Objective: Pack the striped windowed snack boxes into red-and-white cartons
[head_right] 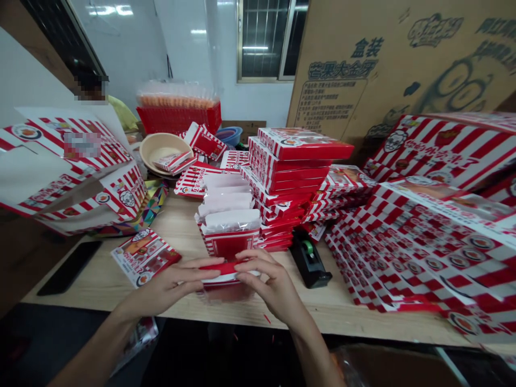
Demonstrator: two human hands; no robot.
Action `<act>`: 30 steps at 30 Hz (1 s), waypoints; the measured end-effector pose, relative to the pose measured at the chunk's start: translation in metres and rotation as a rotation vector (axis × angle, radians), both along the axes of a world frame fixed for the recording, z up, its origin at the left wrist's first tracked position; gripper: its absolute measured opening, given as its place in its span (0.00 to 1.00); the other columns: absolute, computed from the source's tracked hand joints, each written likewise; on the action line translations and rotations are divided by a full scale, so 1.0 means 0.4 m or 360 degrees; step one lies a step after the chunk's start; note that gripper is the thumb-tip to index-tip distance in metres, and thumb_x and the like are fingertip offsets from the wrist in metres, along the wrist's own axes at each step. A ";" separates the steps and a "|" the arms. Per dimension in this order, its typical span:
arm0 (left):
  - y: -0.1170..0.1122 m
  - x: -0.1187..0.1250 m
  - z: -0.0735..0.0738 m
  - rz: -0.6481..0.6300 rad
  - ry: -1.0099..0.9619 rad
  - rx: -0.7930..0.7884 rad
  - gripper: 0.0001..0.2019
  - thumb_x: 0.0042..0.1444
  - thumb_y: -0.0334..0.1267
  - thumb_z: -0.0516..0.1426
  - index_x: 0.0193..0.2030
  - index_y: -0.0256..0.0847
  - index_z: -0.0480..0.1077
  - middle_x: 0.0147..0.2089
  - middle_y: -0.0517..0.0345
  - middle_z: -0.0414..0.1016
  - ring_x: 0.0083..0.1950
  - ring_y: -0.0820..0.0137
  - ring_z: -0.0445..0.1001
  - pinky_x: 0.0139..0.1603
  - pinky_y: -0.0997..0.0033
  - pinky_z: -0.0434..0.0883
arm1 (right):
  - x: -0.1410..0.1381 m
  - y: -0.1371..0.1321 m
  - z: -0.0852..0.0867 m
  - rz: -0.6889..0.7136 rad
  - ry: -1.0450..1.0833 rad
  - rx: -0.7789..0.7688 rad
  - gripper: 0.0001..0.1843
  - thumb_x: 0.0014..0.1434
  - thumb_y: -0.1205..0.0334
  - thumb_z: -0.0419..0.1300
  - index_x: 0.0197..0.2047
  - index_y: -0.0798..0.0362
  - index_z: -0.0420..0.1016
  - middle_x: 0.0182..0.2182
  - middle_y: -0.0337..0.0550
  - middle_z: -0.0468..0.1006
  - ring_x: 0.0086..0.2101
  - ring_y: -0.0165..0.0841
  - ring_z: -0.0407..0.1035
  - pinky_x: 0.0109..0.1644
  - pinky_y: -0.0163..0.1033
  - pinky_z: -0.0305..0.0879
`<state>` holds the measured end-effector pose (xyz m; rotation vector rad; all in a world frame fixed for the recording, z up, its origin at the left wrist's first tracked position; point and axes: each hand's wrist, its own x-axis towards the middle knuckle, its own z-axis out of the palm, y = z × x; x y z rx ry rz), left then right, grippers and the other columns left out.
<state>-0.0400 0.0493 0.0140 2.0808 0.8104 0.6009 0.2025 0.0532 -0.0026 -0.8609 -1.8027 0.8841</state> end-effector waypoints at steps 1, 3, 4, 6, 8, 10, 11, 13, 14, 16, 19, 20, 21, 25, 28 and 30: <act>-0.002 0.002 -0.003 0.0019 0.0000 0.0040 0.18 0.62 0.35 0.49 0.57 0.54 0.62 0.64 0.60 0.59 0.62 0.70 0.61 0.62 0.66 0.59 | -0.001 -0.004 -0.001 -0.0032 -0.0074 0.0087 0.04 0.54 0.61 0.62 0.35 0.47 0.77 0.41 0.45 0.76 0.43 0.36 0.70 0.54 0.48 0.61; -0.012 0.009 -0.016 0.0066 -0.0061 0.0135 0.17 0.59 0.36 0.53 0.55 0.55 0.65 0.62 0.59 0.63 0.60 0.69 0.63 0.61 0.67 0.61 | -0.004 -0.014 -0.006 -0.0073 -0.0172 0.0237 0.04 0.53 0.62 0.63 0.35 0.47 0.77 0.41 0.44 0.77 0.43 0.36 0.70 0.58 0.52 0.55; -0.017 0.014 -0.026 0.0088 -0.0116 0.0183 0.17 0.58 0.35 0.54 0.54 0.54 0.67 0.60 0.58 0.65 0.59 0.69 0.64 0.60 0.67 0.62 | -0.005 -0.020 -0.010 -0.0074 -0.0181 0.0284 0.05 0.53 0.63 0.63 0.35 0.46 0.77 0.41 0.43 0.77 0.43 0.36 0.70 0.59 0.52 0.54; -0.027 0.026 -0.048 0.0156 -0.0261 0.0277 0.16 0.57 0.33 0.55 0.52 0.50 0.69 0.57 0.55 0.69 0.57 0.68 0.67 0.57 0.68 0.66 | -0.004 -0.029 -0.019 -0.0044 -0.0148 0.0318 0.06 0.54 0.63 0.62 0.37 0.45 0.77 0.43 0.43 0.76 0.46 0.36 0.69 0.59 0.51 0.54; -0.032 0.036 -0.070 0.0241 -0.0396 0.0348 0.14 0.57 0.31 0.55 0.49 0.47 0.72 0.54 0.52 0.71 0.54 0.69 0.70 0.54 0.69 0.68 | 0.003 -0.036 -0.026 -0.0011 -0.0146 0.0277 0.10 0.54 0.62 0.62 0.41 0.44 0.76 0.48 0.44 0.74 0.50 0.37 0.67 0.60 0.50 0.54; -0.031 0.043 -0.084 0.0321 -0.0460 0.0361 0.13 0.57 0.29 0.54 0.47 0.45 0.73 0.52 0.52 0.72 0.52 0.69 0.71 0.52 0.69 0.69 | 0.012 -0.038 -0.028 0.0014 -0.0154 0.0149 0.13 0.56 0.62 0.60 0.45 0.43 0.75 0.52 0.45 0.71 0.53 0.37 0.64 0.59 0.48 0.57; -0.029 0.045 -0.088 0.0354 -0.0467 0.0344 0.12 0.57 0.29 0.54 0.45 0.44 0.74 0.51 0.51 0.72 0.52 0.69 0.71 0.52 0.69 0.69 | 0.017 -0.038 -0.026 0.0000 -0.0119 0.0059 0.14 0.57 0.62 0.59 0.47 0.43 0.74 0.52 0.45 0.71 0.52 0.37 0.65 0.57 0.47 0.60; -0.026 0.047 -0.091 0.0389 -0.0452 0.0306 0.11 0.57 0.30 0.54 0.44 0.44 0.74 0.51 0.51 0.72 0.51 0.68 0.71 0.52 0.68 0.69 | 0.022 -0.036 -0.020 -0.0074 0.0031 -0.0102 0.13 0.57 0.61 0.58 0.46 0.45 0.75 0.48 0.46 0.75 0.48 0.36 0.69 0.52 0.43 0.66; -0.025 0.046 -0.092 0.0395 -0.0445 0.0302 0.11 0.57 0.30 0.54 0.43 0.43 0.74 0.50 0.51 0.72 0.52 0.68 0.71 0.52 0.67 0.69 | 0.022 -0.035 -0.017 -0.0115 0.0113 -0.0152 0.11 0.57 0.61 0.58 0.44 0.46 0.76 0.44 0.45 0.77 0.45 0.35 0.71 0.50 0.41 0.67; -0.025 0.046 -0.093 0.0403 -0.0437 0.0326 0.11 0.57 0.30 0.55 0.44 0.44 0.74 0.50 0.50 0.72 0.52 0.67 0.70 0.52 0.67 0.69 | 0.020 -0.033 -0.014 -0.0162 0.0216 -0.0190 0.07 0.57 0.61 0.58 0.38 0.48 0.77 0.39 0.44 0.79 0.42 0.34 0.72 0.48 0.40 0.68; -0.025 0.047 -0.096 0.0422 -0.0453 0.0384 0.12 0.57 0.29 0.54 0.45 0.45 0.73 0.50 0.51 0.72 0.52 0.68 0.70 0.52 0.67 0.69 | 0.015 -0.027 -0.013 -0.0158 0.0289 -0.0208 0.06 0.56 0.61 0.59 0.34 0.48 0.78 0.37 0.43 0.80 0.40 0.33 0.73 0.47 0.39 0.69; -0.024 0.049 -0.097 0.0425 -0.0461 0.0399 0.12 0.57 0.28 0.54 0.45 0.45 0.73 0.50 0.51 0.72 0.52 0.68 0.70 0.52 0.68 0.69 | 0.015 -0.023 -0.013 -0.0158 0.0315 -0.0229 0.05 0.55 0.61 0.60 0.34 0.48 0.78 0.37 0.43 0.80 0.40 0.33 0.73 0.47 0.39 0.69; -0.023 0.050 -0.098 0.0427 -0.0472 0.0413 0.12 0.57 0.28 0.54 0.45 0.45 0.73 0.49 0.51 0.72 0.51 0.69 0.70 0.51 0.68 0.69 | 0.015 -0.018 -0.012 -0.0153 0.0331 -0.0263 0.05 0.55 0.60 0.60 0.33 0.48 0.78 0.37 0.43 0.80 0.40 0.34 0.73 0.47 0.39 0.69; -0.019 0.055 -0.097 0.0415 -0.0526 0.0456 0.14 0.56 0.26 0.54 0.46 0.45 0.73 0.49 0.52 0.73 0.51 0.70 0.71 0.50 0.70 0.70 | 0.027 0.001 -0.002 -0.0103 0.0272 -0.0419 0.07 0.54 0.57 0.61 0.33 0.49 0.79 0.38 0.44 0.80 0.41 0.35 0.74 0.49 0.43 0.68; -0.019 0.058 -0.098 0.0440 -0.0548 0.0478 0.13 0.56 0.26 0.55 0.44 0.44 0.73 0.48 0.52 0.73 0.50 0.70 0.71 0.49 0.71 0.70 | 0.038 -0.004 -0.008 -0.0045 0.0213 -0.0400 0.07 0.53 0.56 0.62 0.33 0.48 0.80 0.39 0.45 0.80 0.42 0.37 0.73 0.52 0.47 0.66; -0.018 0.060 -0.100 0.0460 -0.0540 0.0464 0.12 0.56 0.27 0.55 0.43 0.44 0.74 0.47 0.52 0.73 0.49 0.70 0.71 0.48 0.71 0.70 | 0.039 -0.019 -0.021 0.0001 0.0158 -0.0297 0.08 0.49 0.56 0.65 0.34 0.47 0.80 0.45 0.47 0.77 0.47 0.40 0.70 0.55 0.50 0.62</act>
